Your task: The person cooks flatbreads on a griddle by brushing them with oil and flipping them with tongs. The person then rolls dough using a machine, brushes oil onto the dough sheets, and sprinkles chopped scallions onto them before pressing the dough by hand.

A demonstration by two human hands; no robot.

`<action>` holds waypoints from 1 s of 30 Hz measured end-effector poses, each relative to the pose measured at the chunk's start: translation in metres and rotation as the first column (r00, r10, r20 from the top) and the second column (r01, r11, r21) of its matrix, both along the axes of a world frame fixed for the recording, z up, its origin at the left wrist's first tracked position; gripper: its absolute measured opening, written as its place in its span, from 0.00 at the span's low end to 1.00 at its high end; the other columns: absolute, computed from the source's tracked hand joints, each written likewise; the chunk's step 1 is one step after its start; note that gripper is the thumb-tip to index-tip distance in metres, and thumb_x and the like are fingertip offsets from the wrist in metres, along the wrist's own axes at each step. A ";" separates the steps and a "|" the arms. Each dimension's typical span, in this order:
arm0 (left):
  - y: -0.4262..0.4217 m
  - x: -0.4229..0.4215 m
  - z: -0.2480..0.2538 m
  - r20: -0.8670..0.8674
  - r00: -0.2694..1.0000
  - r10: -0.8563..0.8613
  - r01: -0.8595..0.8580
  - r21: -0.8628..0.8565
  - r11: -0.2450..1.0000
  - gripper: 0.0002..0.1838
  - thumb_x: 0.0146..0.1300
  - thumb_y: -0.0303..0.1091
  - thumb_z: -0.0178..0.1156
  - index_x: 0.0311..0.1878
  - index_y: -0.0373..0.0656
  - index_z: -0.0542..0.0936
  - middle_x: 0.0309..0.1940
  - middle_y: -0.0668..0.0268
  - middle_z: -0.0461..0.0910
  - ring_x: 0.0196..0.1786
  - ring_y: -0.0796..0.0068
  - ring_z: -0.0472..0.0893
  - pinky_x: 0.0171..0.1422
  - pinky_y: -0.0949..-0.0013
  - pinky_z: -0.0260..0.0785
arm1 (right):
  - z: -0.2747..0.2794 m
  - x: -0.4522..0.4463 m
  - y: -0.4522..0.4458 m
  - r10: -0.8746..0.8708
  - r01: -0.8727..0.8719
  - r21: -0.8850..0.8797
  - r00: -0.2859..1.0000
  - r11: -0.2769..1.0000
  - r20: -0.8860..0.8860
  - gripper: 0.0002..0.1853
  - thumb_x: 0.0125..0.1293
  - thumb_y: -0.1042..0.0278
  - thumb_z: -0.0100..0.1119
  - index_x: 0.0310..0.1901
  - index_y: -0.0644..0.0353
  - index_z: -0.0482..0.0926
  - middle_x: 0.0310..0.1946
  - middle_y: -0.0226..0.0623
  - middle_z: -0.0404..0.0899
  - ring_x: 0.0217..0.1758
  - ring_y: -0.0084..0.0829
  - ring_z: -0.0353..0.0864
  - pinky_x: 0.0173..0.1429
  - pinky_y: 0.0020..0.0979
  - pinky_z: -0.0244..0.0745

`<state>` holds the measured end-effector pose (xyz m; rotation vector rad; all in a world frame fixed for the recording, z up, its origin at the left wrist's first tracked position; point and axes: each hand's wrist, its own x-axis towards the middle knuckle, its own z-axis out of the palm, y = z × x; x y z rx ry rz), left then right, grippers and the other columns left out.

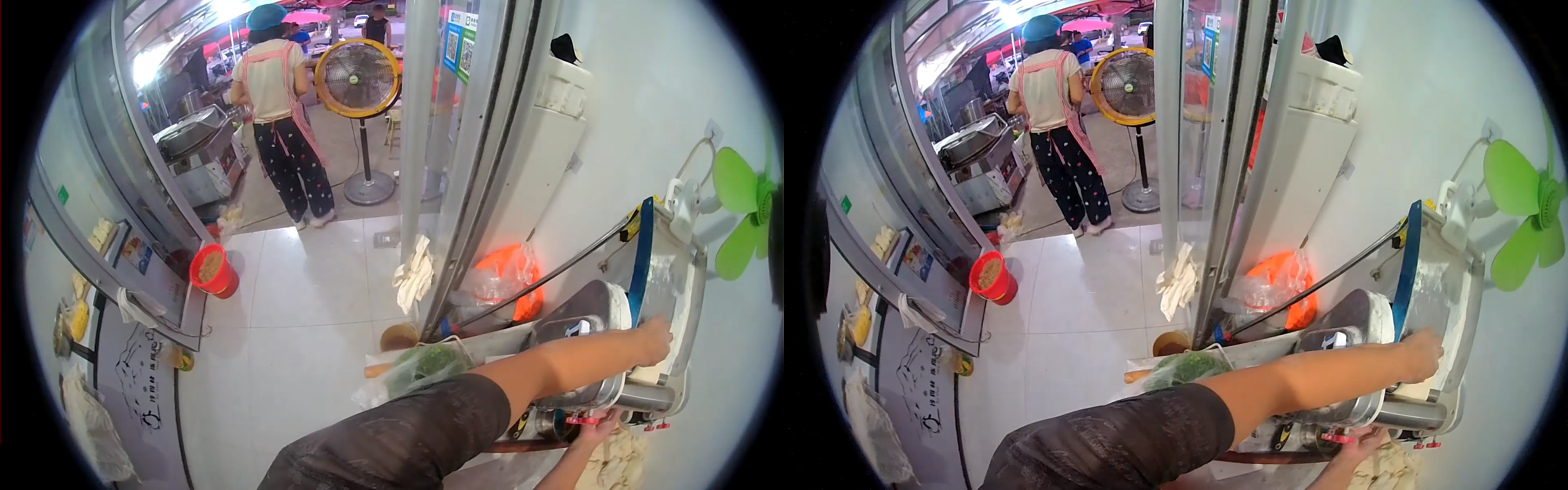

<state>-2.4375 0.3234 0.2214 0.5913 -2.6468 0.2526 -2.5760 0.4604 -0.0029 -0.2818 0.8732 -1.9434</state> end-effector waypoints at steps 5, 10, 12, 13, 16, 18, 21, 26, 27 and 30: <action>0.005 0.008 0.006 0.011 0.999 -0.035 0.035 0.056 0.998 0.14 0.50 0.49 0.63 0.37 0.55 0.85 0.44 0.69 0.78 0.54 0.65 0.71 0.56 0.58 0.58 | 0.034 0.053 0.008 -0.210 0.218 0.108 0.974 0.970 -0.082 0.28 0.66 0.48 0.49 0.60 0.58 0.65 0.57 0.37 0.69 0.55 0.34 0.70 0.56 0.39 0.68; 0.006 0.008 0.008 0.050 0.998 -0.049 0.046 0.056 0.997 0.15 0.48 0.49 0.65 0.38 0.54 0.85 0.44 0.68 0.78 0.54 0.64 0.72 0.56 0.59 0.59 | 0.054 0.061 0.015 -0.116 0.119 0.033 0.990 0.992 -0.077 0.28 0.66 0.49 0.50 0.62 0.57 0.63 0.58 0.36 0.68 0.57 0.36 0.70 0.58 0.39 0.68; 0.005 0.008 0.007 0.046 0.996 -0.080 0.078 0.051 0.996 0.16 0.48 0.49 0.65 0.39 0.54 0.85 0.45 0.68 0.78 0.53 0.64 0.72 0.55 0.59 0.61 | 0.054 0.065 0.022 -0.117 0.112 -0.036 0.964 0.993 -0.238 0.28 0.66 0.51 0.52 0.61 0.60 0.64 0.58 0.37 0.69 0.57 0.36 0.70 0.59 0.39 0.67; 0.006 0.008 0.007 0.064 0.993 -0.100 0.097 0.051 0.994 0.16 0.49 0.49 0.65 0.39 0.55 0.84 0.45 0.68 0.78 0.53 0.64 0.73 0.54 0.59 0.62 | 0.048 0.066 0.029 -0.112 0.087 -0.084 0.922 0.993 -0.370 0.29 0.65 0.52 0.54 0.61 0.62 0.63 0.58 0.38 0.69 0.57 0.37 0.70 0.60 0.39 0.67; 0.004 0.013 0.010 0.090 0.981 -0.171 0.167 0.059 0.984 0.15 0.51 0.49 0.63 0.41 0.57 0.84 0.45 0.70 0.78 0.53 0.64 0.73 0.53 0.60 0.65 | 0.050 0.054 0.037 -0.047 0.049 0.015 0.991 0.999 -0.129 0.28 0.65 0.55 0.56 0.60 0.64 0.64 0.58 0.40 0.69 0.57 0.38 0.70 0.61 0.39 0.68; 0.005 0.016 0.010 0.070 0.968 -0.240 0.235 0.073 0.969 0.14 0.53 0.50 0.61 0.42 0.61 0.83 0.45 0.71 0.77 0.54 0.64 0.71 0.55 0.63 0.64 | 0.049 0.049 0.043 -0.019 0.018 0.105 1.000 0.994 0.008 0.26 0.65 0.57 0.56 0.59 0.64 0.66 0.56 0.38 0.72 0.56 0.36 0.72 0.60 0.39 0.68; 0.001 0.006 0.000 0.095 0.970 -0.222 0.216 0.071 0.974 0.13 0.56 0.51 0.59 0.44 0.64 0.82 0.47 0.71 0.76 0.54 0.63 0.71 0.55 0.61 0.65 | 0.041 0.049 0.050 -0.058 0.057 -0.011 0.998 0.998 -0.039 0.24 0.65 0.58 0.56 0.58 0.63 0.67 0.53 0.36 0.74 0.54 0.34 0.73 0.57 0.38 0.70; 0.002 0.005 -0.001 0.129 0.963 -0.236 0.234 0.029 0.972 0.12 0.58 0.42 0.55 0.42 0.58 0.84 0.43 0.67 0.79 0.51 0.61 0.76 0.48 0.59 0.71 | 0.036 0.048 0.064 -0.066 0.065 0.009 0.995 0.998 0.068 0.20 0.64 0.61 0.57 0.54 0.63 0.71 0.47 0.36 0.78 0.46 0.30 0.79 0.46 0.30 0.76; 0.004 0.009 0.000 0.119 0.966 -0.229 0.225 0.044 0.973 0.11 0.58 0.41 0.55 0.42 0.57 0.84 0.43 0.67 0.80 0.51 0.61 0.77 0.48 0.59 0.71 | 0.033 0.047 0.066 -0.080 0.079 0.017 0.994 0.997 0.076 0.20 0.64 0.61 0.57 0.54 0.63 0.71 0.47 0.36 0.78 0.46 0.31 0.79 0.46 0.31 0.76; 0.005 0.007 0.001 0.123 0.970 -0.209 0.192 0.133 0.972 0.10 0.58 0.42 0.57 0.40 0.57 0.84 0.43 0.66 0.78 0.51 0.61 0.77 0.48 0.59 0.71 | 0.024 0.039 0.075 -0.110 0.107 0.037 0.987 0.994 0.115 0.19 0.65 0.62 0.56 0.54 0.63 0.71 0.47 0.36 0.78 0.46 0.31 0.79 0.48 0.31 0.76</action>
